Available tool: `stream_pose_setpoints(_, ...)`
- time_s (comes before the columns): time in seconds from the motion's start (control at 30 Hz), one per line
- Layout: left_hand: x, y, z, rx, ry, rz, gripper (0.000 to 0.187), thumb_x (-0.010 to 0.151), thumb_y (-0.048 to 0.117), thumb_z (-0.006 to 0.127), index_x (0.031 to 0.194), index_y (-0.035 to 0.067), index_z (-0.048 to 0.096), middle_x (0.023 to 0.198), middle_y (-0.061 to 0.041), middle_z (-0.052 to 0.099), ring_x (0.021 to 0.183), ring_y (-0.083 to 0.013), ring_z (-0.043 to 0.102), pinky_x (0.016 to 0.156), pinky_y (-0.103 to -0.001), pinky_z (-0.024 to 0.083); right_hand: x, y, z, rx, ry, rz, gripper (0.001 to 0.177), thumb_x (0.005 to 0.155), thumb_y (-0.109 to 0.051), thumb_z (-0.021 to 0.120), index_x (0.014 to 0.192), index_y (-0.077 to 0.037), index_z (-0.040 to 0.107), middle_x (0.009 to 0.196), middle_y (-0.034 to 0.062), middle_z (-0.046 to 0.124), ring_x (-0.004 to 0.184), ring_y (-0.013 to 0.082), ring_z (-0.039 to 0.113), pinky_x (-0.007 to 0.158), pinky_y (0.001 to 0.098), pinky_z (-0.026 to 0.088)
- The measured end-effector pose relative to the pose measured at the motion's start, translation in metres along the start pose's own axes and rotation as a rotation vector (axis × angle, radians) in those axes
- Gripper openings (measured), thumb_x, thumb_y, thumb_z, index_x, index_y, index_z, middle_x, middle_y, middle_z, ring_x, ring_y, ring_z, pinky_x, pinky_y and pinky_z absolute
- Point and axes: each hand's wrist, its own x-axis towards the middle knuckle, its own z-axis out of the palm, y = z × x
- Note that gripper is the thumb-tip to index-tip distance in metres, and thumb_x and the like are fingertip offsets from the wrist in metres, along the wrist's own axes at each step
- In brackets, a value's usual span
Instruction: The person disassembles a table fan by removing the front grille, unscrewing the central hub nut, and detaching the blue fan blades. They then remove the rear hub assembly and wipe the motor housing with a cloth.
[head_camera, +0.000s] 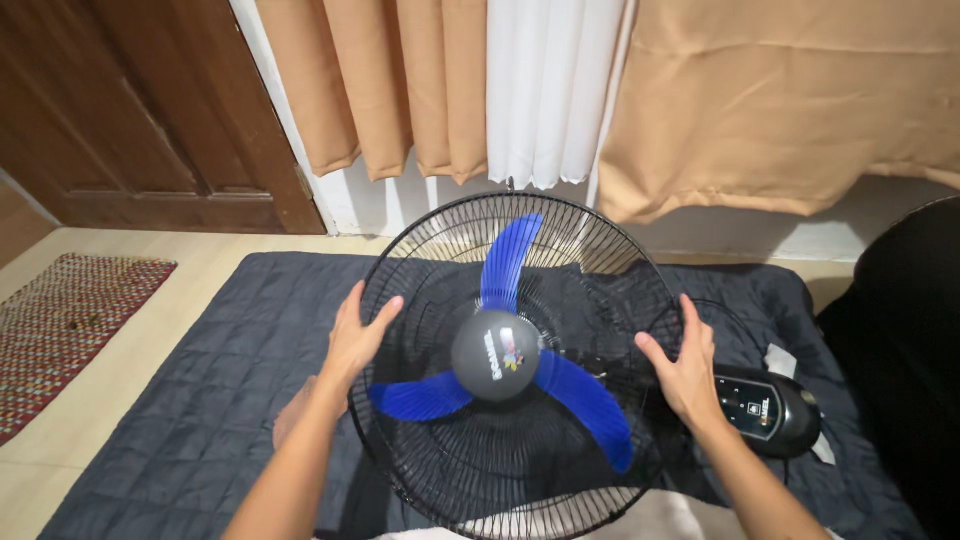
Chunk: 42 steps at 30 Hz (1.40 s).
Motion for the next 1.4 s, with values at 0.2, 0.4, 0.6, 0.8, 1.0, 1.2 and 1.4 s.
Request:
stream_pose_setpoints(0.2, -0.001, 0.015, -0.005, 0.098, -0.129, -0.108, 0.126, 0.07, 0.076, 0.071, 0.164, 0.014, 0.014, 0.166, -0.022, 0.02, 0.154, -0.0385, 0.022, 0.122, -0.046, 0.024, 0.028, -0.012, -0.002, 0.103, -0.117, -0.026, 0.096, 0.088, -0.049, 0.072, 0.159, -0.003, 0.027, 0.15, 0.0293, 0.045, 0.139, 0.0407, 0.044, 0.115, 0.0472, 0.032)
stream_pose_setpoints(0.4, -0.013, 0.041, -0.009, 0.296, -0.088, -0.058, 0.116, 0.072, 0.073, 0.072, 0.164, 0.024, 0.022, 0.17, -0.019, 0.013, 0.154, -0.0392, 0.016, 0.116, -0.061, 0.019, 0.025, 0.009, 0.007, 0.342, -0.014, 0.067, 0.075, 0.087, -0.035, 0.074, 0.15, -0.005, 0.047, 0.124, 0.014, 0.068, 0.107, 0.0225, 0.065, 0.096, 0.0335, 0.05)
stream_pose_setpoints(0.6, -0.009, 0.107, 0.011, 0.222, 0.027, 0.619, 0.097, 0.076, 0.072, 0.071, 0.151, 0.016, 0.046, 0.164, -0.024, 0.029, 0.15, -0.0465, 0.028, 0.115, -0.066, 0.027, 0.008, 0.053, 0.0, 0.48, 0.06, 0.2, 0.027, 0.1, -0.016, 0.067, 0.122, -0.002, 0.074, 0.109, 0.0047, 0.074, 0.096, 0.0099, 0.064, 0.087, 0.023, 0.051)
stream_pose_setpoints(0.8, -0.024, 0.176, 0.056, 0.343, -0.163, 0.784, 0.086, 0.074, 0.07, 0.073, 0.147, 0.028, 0.054, 0.165, -0.016, 0.027, 0.149, -0.0503, 0.021, 0.11, -0.077, 0.015, 0.012, 0.053, -0.016, 0.711, -0.081, 0.365, 0.025, 0.099, -0.013, 0.063, 0.12, -0.003, 0.073, 0.106, 0.0009, 0.074, 0.086, 0.0065, 0.065, 0.075, 0.0212, 0.052)
stream_pose_setpoints(1.0, -0.042, 0.218, 0.102, 0.482, -0.184, 0.91, 0.084, 0.074, 0.071, 0.072, 0.145, 0.03, 0.055, 0.163, -0.012, 0.029, 0.149, -0.051, 0.016, 0.109, -0.08, 0.011, 0.021, 0.043, -0.027, 0.532, -0.168, 0.238, 0.024, 0.1, -0.012, 0.066, 0.121, -0.005, 0.075, 0.094, 0.0026, 0.068, 0.083, 0.0089, 0.059, 0.075, 0.0232, 0.05)
stream_pose_setpoints(1.2, -0.049, 0.232, 0.123, 0.547, -0.193, 0.97, 0.081, 0.074, 0.071, 0.072, 0.142, 0.029, 0.057, 0.161, -0.012, 0.034, 0.147, -0.0524, 0.018, 0.109, -0.08, 0.012, 0.042, 0.048, -0.049, 0.513, -0.425, 0.234, 0.034, 0.089, -0.005, 0.068, 0.124, -0.006, 0.069, 0.108, 0.0008, 0.07, 0.096, 0.0076, 0.068, 0.084, 0.0229, 0.055)
stream_pose_setpoints(1.4, -0.057, 0.237, 0.122, 0.548, -0.17, 0.952, 0.082, 0.071, 0.071, 0.072, 0.141, 0.031, 0.058, 0.159, -0.013, 0.036, 0.148, -0.0487, 0.021, 0.108, -0.081, 0.012, 0.055, 0.052, -0.053, 0.522, -0.625, 0.235, 0.04, 0.083, 0.002, 0.074, 0.121, -0.004, 0.063, 0.104, 0.0034, 0.066, 0.093, 0.0132, 0.068, 0.081, 0.0276, 0.055)
